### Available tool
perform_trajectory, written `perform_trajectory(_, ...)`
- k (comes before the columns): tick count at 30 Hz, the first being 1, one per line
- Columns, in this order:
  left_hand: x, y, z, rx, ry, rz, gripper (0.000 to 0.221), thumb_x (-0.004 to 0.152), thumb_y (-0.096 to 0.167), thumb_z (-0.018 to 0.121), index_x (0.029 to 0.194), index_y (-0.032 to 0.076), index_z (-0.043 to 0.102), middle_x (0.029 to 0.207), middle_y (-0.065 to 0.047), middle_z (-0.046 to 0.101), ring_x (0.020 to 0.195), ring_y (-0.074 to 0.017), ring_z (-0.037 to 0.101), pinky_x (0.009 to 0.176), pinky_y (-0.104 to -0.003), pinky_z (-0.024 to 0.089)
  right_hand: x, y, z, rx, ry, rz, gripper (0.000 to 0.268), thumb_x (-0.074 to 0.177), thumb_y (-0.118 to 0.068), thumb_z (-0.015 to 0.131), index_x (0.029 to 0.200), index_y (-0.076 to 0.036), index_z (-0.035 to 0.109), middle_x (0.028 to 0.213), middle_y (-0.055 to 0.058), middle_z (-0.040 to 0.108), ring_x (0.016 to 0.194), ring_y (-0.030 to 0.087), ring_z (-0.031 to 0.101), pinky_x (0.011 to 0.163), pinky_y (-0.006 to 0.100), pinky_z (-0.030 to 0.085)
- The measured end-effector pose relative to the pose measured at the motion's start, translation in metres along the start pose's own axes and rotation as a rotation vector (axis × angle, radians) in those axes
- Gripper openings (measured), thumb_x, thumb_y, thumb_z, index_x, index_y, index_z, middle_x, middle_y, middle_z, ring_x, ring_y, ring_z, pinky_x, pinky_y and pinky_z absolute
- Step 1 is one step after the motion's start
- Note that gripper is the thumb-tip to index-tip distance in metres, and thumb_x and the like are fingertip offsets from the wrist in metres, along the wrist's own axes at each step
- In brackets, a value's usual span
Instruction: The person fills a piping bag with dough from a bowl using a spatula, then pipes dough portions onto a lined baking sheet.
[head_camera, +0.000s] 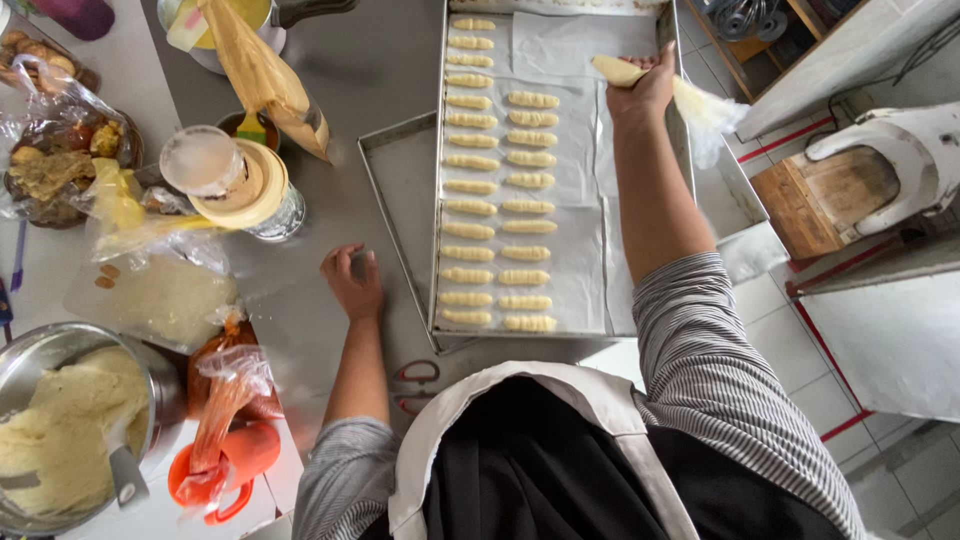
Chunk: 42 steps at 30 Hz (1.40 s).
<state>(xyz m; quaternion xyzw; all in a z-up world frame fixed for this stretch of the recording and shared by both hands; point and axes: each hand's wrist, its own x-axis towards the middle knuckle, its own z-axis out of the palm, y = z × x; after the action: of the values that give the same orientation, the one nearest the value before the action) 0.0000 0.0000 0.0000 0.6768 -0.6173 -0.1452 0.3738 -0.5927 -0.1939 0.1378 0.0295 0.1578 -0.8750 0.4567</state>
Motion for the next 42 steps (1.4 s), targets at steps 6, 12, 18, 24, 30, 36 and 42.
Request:
perform_trajectory(6,-0.003,0.078,-0.055,-0.354,0.190,-0.083,0.034,0.108,0.032,0.060,0.129,0.006,0.059,0.137,-0.013,0.057,0.132,-0.0308,0.048,0.115,-0.045,0.037,-0.101,-0.097,0.051,0.017,0.017,-0.056,0.043,0.099,-0.031,0.067,0.074,-0.008,0.042,0.063,0.006,0.037,0.060,0.026,0.045,0.065,0.044,0.052)
perform_trajectory(12,-0.103,0.156,-0.113,-0.541,0.112,0.145,0.035,0.103,0.019,0.067,0.133,0.006,0.056,0.136,-0.013,0.056,0.136,-0.0292,0.049,0.121,-0.045,0.034,-0.240,-0.166,0.044,-0.072,-0.065,-0.064,0.043,0.100,-0.031,0.071,0.071,-0.012,0.045,0.061,0.001,0.033,0.057,0.019,0.039,0.062,0.038,0.043)
perform_trajectory(18,-0.146,0.199,-0.175,-0.636,-0.050,0.231,0.040,0.100,0.011,0.068,0.137,0.005,0.054,0.134,-0.009,0.058,0.136,-0.0283,0.049,0.121,-0.043,0.035,-0.383,-0.112,0.029,-0.438,-0.125,-0.077,0.056,0.102,-0.043,0.070,0.064,-0.015,0.039,0.058,0.004,0.034,0.058,0.022,0.041,0.064,0.041,0.044)
perform_trajectory(24,-0.173,0.237,-0.239,-0.489,-0.029,0.595,0.034,0.093,0.021,0.074,0.124,0.013,0.063,0.135,-0.009,0.059,0.141,-0.0333,0.048,0.123,-0.049,0.032,-0.488,0.017,0.027,-0.216,-0.259,0.124,0.053,0.106,-0.040,0.059,0.068,-0.013,0.036,0.060,0.004,0.031,0.061,0.019,0.035,0.067,0.038,0.042)
perform_trajectory(30,-0.183,0.234,-0.298,-0.274,0.001,0.733,0.038,0.093,0.025,0.077,0.128,0.017,0.065,0.142,-0.006,0.059,0.145,-0.0307,0.047,0.129,-0.055,0.018,-0.563,0.123,0.049,-0.284,-0.306,0.446,0.051,0.108,-0.039,0.058,0.069,-0.014,0.036,0.064,0.002,0.032,0.063,0.018,0.037,0.069,0.038,0.044)
perform_trajectory(36,-0.145,0.246,-0.358,-0.075,0.023,0.651,0.067,0.096,0.041,0.075,0.154,0.020,0.048,0.164,-0.007,0.041,0.159,-0.0313,0.029,0.131,-0.059,0.011,-0.622,0.217,0.096,-0.419,-0.525,0.663,0.036,0.111,-0.035,0.058,0.094,-0.008,0.040,0.089,0.007,0.040,0.083,0.023,0.043,0.083,0.042,0.047)
perform_trajectory(42,-0.084,0.233,-0.387,0.178,0.193,0.528,0.079,0.094,0.037,0.075,0.159,0.014,0.036,0.158,-0.011,0.047,0.149,-0.0373,0.040,0.125,-0.068,0.012,-0.637,0.328,0.105,-0.617,-1.328,0.317,0.034,0.113,-0.028,0.056,0.127,0.000,0.042,0.121,0.015,0.047,0.110,0.031,0.050,0.100,0.044,0.050)
